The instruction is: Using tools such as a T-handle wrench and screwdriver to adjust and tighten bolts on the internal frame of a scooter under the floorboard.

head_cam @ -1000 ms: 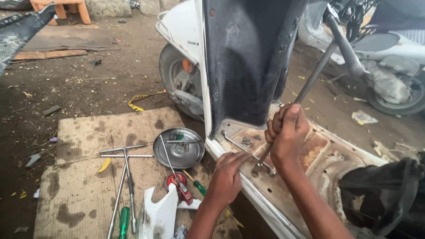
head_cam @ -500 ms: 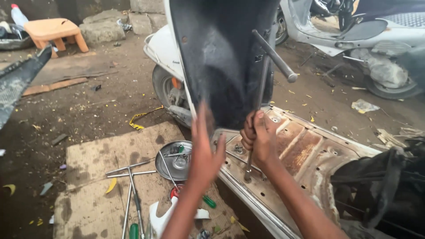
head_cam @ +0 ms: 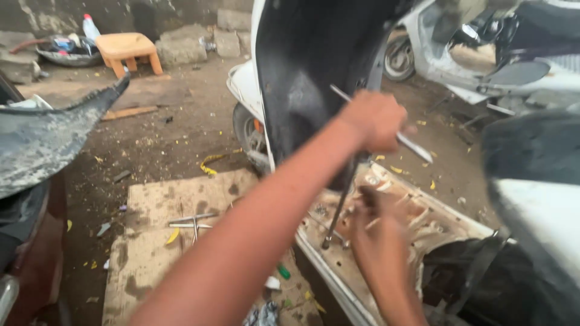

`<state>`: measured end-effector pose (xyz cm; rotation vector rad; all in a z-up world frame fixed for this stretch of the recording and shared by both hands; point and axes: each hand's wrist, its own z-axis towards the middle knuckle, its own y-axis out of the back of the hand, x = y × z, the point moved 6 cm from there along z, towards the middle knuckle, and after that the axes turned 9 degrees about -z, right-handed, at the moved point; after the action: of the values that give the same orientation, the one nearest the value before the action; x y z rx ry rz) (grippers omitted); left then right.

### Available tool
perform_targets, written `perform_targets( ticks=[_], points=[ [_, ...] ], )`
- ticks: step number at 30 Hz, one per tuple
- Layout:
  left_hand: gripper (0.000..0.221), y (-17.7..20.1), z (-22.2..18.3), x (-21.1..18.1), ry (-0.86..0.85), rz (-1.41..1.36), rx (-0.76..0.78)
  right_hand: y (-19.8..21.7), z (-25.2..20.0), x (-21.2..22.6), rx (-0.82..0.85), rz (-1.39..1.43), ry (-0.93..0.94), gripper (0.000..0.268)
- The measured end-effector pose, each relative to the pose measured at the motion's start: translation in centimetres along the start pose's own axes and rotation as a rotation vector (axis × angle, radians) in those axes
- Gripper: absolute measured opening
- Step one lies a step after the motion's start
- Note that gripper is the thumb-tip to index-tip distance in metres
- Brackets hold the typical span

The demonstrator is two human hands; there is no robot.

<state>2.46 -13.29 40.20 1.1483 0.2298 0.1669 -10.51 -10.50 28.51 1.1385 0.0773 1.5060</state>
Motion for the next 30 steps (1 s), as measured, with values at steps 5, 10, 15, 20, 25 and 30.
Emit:
perform_targets(
  ticks=[5, 10, 15, 20, 25, 30],
  points=[
    [0.029, 1.2, 0.3, -2.1, -0.084, -0.158, -0.189, 10.9, 3.2, 10.6, -0.473, -0.402, 0.535, 0.025],
    [0.032, 1.9, -1.3, -0.8, 0.050, -0.053, -0.016, 6.7, 12.3, 5.4, -0.116, -0.568, 0.138, 0.048],
    [0.030, 1.3, -1.7, 2.4, 0.092, 0.072, 0.080, 5.1, 14.9, 2.4, 0.031, -0.691, -0.028, 0.047],
    [0.040, 0.2, -1.7, 5.6, -0.147, 0.026, -0.120, 1.3, 17.7, -0.4, 0.242, -0.864, 0.004, 0.037],
    [0.034, -0.1, -2.0, 6.1, 0.060, 0.161, 0.032, 2.0, 16.5, 1.3, -0.159, -0.815, 0.156, 0.048],
    [0.024, 1.3, -8.7, 1.8, 0.393, 0.245, -0.249, -3.1, 18.9, 2.1, -0.280, -0.008, 0.636, 0.022]
  ],
)
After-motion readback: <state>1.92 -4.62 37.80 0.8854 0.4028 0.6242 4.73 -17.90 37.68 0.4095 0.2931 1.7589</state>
